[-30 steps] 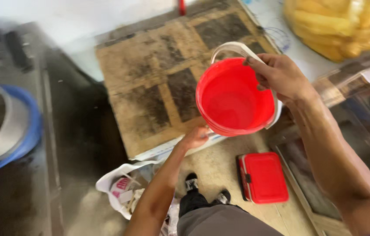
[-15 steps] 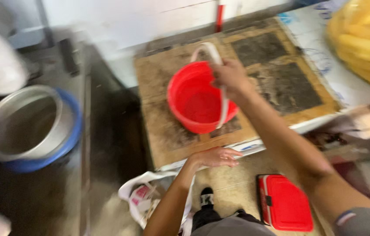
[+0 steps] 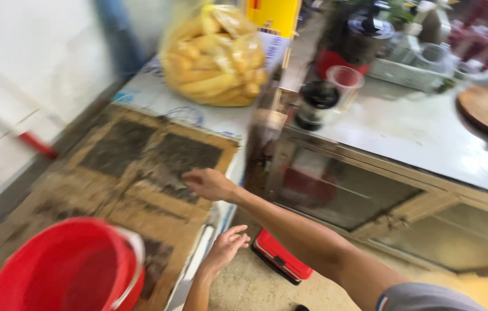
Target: The person washes their hands and arms at a sink, retrieves a bucket from a chest freezer, fills the bucket with ice from a cooler, adds water from a pitcher, pours the bucket contents into an industrial mixer, and presses a button on the control panel.
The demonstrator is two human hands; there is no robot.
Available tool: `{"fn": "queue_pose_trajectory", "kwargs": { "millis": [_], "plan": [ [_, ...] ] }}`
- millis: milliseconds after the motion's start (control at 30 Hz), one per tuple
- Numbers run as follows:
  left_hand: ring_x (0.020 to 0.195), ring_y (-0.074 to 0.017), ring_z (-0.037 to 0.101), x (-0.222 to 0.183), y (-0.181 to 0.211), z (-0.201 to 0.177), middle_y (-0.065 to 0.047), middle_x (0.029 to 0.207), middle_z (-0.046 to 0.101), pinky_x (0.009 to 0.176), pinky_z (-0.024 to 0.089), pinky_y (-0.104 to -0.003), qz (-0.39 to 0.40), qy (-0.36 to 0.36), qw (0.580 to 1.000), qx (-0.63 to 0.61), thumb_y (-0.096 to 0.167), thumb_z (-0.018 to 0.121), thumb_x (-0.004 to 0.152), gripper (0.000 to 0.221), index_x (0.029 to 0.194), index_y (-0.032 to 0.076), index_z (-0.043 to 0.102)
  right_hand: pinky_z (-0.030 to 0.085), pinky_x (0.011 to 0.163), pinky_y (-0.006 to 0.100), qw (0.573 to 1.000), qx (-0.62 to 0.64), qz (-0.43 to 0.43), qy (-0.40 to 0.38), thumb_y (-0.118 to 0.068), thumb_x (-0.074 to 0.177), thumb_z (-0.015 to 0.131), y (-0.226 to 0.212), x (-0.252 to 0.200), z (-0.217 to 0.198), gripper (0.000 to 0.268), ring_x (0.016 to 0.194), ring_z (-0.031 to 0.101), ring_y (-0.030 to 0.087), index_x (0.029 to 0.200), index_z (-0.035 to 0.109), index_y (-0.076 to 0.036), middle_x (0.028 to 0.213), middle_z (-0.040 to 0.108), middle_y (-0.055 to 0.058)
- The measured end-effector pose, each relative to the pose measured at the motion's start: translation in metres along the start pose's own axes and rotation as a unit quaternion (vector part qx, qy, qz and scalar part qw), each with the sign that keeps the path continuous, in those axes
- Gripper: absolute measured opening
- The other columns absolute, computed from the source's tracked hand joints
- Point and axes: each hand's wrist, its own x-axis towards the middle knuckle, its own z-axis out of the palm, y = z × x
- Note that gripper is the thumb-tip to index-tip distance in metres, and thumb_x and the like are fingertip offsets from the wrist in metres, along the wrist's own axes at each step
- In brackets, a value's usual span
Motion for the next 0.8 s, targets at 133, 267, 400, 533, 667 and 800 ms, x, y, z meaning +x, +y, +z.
{"fn": "queue_pose_trajectory", "kwargs": {
  "millis": [133, 267, 400, 533, 667, 800],
  "plan": [
    [0.1, -0.0169, 0.071, 0.081, -0.052, 0.05, -0.016, 0.116, 0.077, 0.086, 0.053, -0.029, -0.013, -0.036, 0.999, 0.025, 0.033, 0.064, 0.097, 0.055, 0.144, 0.005, 0.057, 0.058, 0.086, 0.034, 0.975, 0.152, 0.156, 0.036, -0.03, 0.095, 0.064, 0.153, -0.082, -0.074, 0.043, 0.094, 0.074, 0.017, 0.13, 0.069, -0.007, 0.105, 0.078, 0.01],
    [0.103, -0.0166, 0.067, 0.155, -0.119, 0.111, -0.006, 0.124, 0.068, 0.084, 0.054, -0.032, -0.104, -0.002, 0.989, 0.105, 0.036, 0.067, 0.092, 0.067, 0.151, 0.013, 0.044, 0.057, 0.079, 0.031, 0.93, 0.225, 0.262, 0.13, -0.028, 0.099, 0.062, 0.306, -0.184, -0.099, 0.038, 0.09, 0.07, 0.015, 0.126, 0.072, -0.004, 0.101, 0.077, 0.007],
    [0.111, -0.0256, 0.072, 0.205, -0.199, 0.14, -0.017, 0.122, 0.076, 0.097, 0.055, -0.037, -0.15, 0.009, 0.966, 0.211, 0.039, 0.069, 0.093, 0.073, 0.153, 0.006, 0.044, 0.052, 0.078, 0.036, 0.838, 0.294, 0.433, 0.153, -0.034, 0.1, 0.059, 0.444, -0.294, -0.086, 0.038, 0.093, 0.069, 0.014, 0.13, 0.068, -0.012, 0.106, 0.076, 0.003],
    [0.118, -0.0301, 0.063, 0.239, -0.276, 0.141, -0.014, 0.129, 0.063, 0.098, 0.051, -0.041, -0.234, 0.021, 0.94, 0.248, 0.043, 0.068, 0.092, 0.077, 0.155, 0.011, 0.039, 0.054, 0.092, 0.044, 0.716, 0.386, 0.543, 0.21, -0.036, 0.099, 0.061, 0.544, -0.363, -0.02, 0.042, 0.103, 0.069, 0.021, 0.137, 0.061, -0.017, 0.116, 0.074, 0.006],
    [0.12, -0.033, 0.065, 0.282, -0.36, 0.127, -0.019, 0.13, 0.067, 0.101, 0.05, -0.041, -0.197, 0.039, 0.921, 0.334, 0.052, 0.071, 0.088, 0.086, 0.154, 0.007, 0.039, 0.049, 0.1, 0.048, 0.582, 0.452, 0.635, 0.23, -0.041, 0.099, 0.061, 0.62, -0.403, 0.068, 0.046, 0.117, 0.062, 0.025, 0.139, 0.061, -0.019, 0.13, 0.067, 0.006],
    [0.119, -0.0293, 0.069, 0.315, -0.458, 0.112, -0.016, 0.122, 0.076, 0.105, 0.05, -0.037, -0.257, 0.029, 0.915, 0.31, 0.055, 0.064, 0.086, 0.093, 0.16, 0.01, 0.03, 0.046, 0.108, 0.056, 0.502, 0.458, 0.694, 0.239, -0.045, 0.097, 0.065, 0.685, -0.417, 0.154, 0.057, 0.136, 0.048, 0.029, 0.146, 0.053, -0.018, 0.151, 0.051, 0.007]
  ]
}}
